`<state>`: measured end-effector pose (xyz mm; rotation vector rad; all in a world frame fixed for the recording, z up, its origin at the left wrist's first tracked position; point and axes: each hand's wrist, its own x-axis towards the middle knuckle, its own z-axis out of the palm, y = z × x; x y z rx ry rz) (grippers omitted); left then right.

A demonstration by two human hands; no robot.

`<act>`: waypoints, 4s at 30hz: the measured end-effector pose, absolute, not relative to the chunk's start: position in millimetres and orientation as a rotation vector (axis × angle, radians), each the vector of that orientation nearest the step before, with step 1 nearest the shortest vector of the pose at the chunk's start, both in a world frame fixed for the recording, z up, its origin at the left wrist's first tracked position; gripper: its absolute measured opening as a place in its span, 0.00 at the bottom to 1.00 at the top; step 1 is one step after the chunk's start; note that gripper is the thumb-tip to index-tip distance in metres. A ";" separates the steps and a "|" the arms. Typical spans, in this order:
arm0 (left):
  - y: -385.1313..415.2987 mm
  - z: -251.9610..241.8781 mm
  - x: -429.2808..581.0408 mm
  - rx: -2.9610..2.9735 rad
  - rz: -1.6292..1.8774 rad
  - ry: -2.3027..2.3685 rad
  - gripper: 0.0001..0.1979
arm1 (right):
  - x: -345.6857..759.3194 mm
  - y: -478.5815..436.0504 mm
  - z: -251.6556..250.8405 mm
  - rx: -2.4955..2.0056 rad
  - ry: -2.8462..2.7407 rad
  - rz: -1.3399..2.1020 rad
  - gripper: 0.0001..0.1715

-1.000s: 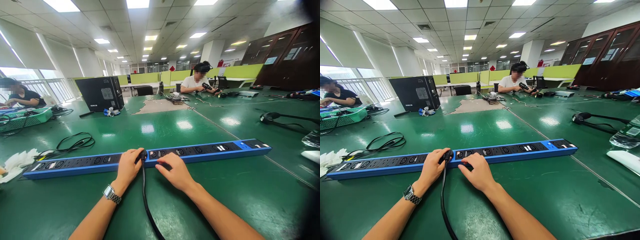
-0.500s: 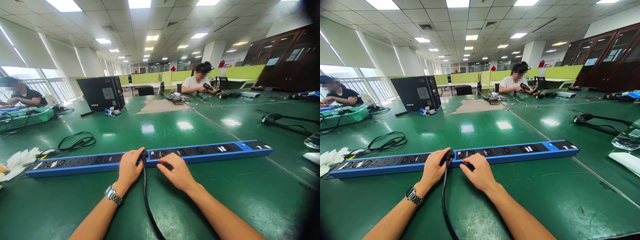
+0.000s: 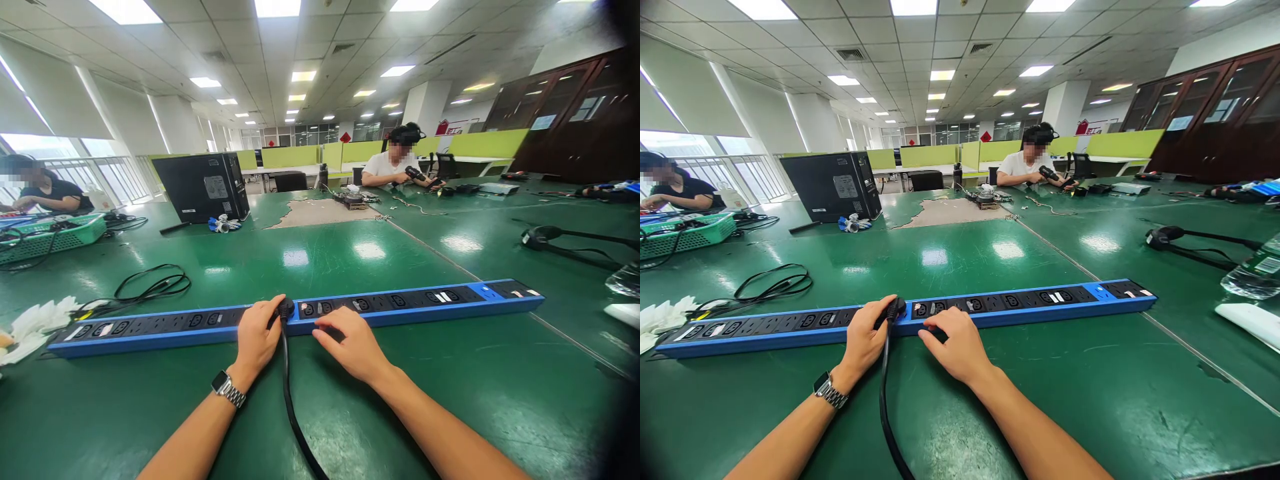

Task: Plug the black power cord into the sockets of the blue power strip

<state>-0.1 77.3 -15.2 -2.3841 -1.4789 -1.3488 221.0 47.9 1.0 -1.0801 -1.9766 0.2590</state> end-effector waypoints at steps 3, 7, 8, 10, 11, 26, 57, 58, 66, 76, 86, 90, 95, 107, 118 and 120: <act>75.4 -12.8 0.0 -2.372 -1.437 -1.452 0.18 | 220.9 48.8 -1.1 -1.085 -1.994 0.233 0.06; 68.8 -8.2 4.3 -2.417 -1.446 -1.375 0.15 | 221.1 49.1 -1.6 -1.114 -2.038 0.234 0.11; 66.3 -7.0 6.9 -2.435 -1.434 -1.354 0.14 | 221.1 48.7 -1.1 -1.119 -2.053 0.244 0.14; 60.8 -4.7 13.6 -2.475 -1.391 -1.300 0.13 | 220.9 47.7 0.4 -1.115 -2.087 0.275 0.23; 58.1 -3.7 17.2 -2.495 -1.366 -1.270 0.13 | 220.7 47.1 1.1 -1.101 -2.103 0.291 0.28; 54.9 -5.8 18.6 -2.526 -1.480 -1.283 0.14 | 256.6 63.7 12.0 -1.054 -1.606 -0.024 0.18; 55.9 -7.4 16.0 -2.584 -1.453 -1.265 0.11 | 256.5 73.4 0.7 -1.353 -1.822 -0.303 0.18; 56.0 -7.4 15.8 -2.584 -1.454 -1.264 0.11 | 257.4 73.7 1.1 -1.369 -1.826 -0.307 0.18; 56.6 -7.9 16.4 -2.581 -1.462 -1.256 0.11 | 264.9 76.2 1.3 -1.291 -1.818 -0.160 0.19; 56.8 -7.9 16.7 -2.586 -1.452 -1.263 0.10 | 246.4 66.5 8.1 -1.403 -1.843 -0.091 0.18; 57.1 -6.8 16.0 -2.556 -1.448 -1.277 0.09 | 256.1 70.2 3.5 -1.494 -1.743 0.034 0.19; 57.2 -7.4 16.1 -2.558 -1.445 -1.277 0.09 | 262.0 76.1 -1.7 -1.466 -1.719 0.075 0.20; 57.1 -7.8 16.3 -2.562 -1.438 -1.275 0.09 | 265.8 81.3 -4.5 -1.433 -1.701 0.106 0.20; 58.8 -9.0 15.7 -2.558 -1.438 -1.264 0.08 | 284.9 93.2 -15.3 -1.468 -1.663 0.064 0.20; 58.0 -8.9 14.1 -2.547 -1.436 -1.295 0.07 | 254.9 84.3 -8.9 -1.384 -1.834 -0.025 0.17; 58.2 -8.7 13.4 -2.538 -1.440 -1.304 0.07 | 252.8 83.9 -8.3 -1.418 -1.804 -0.032 0.18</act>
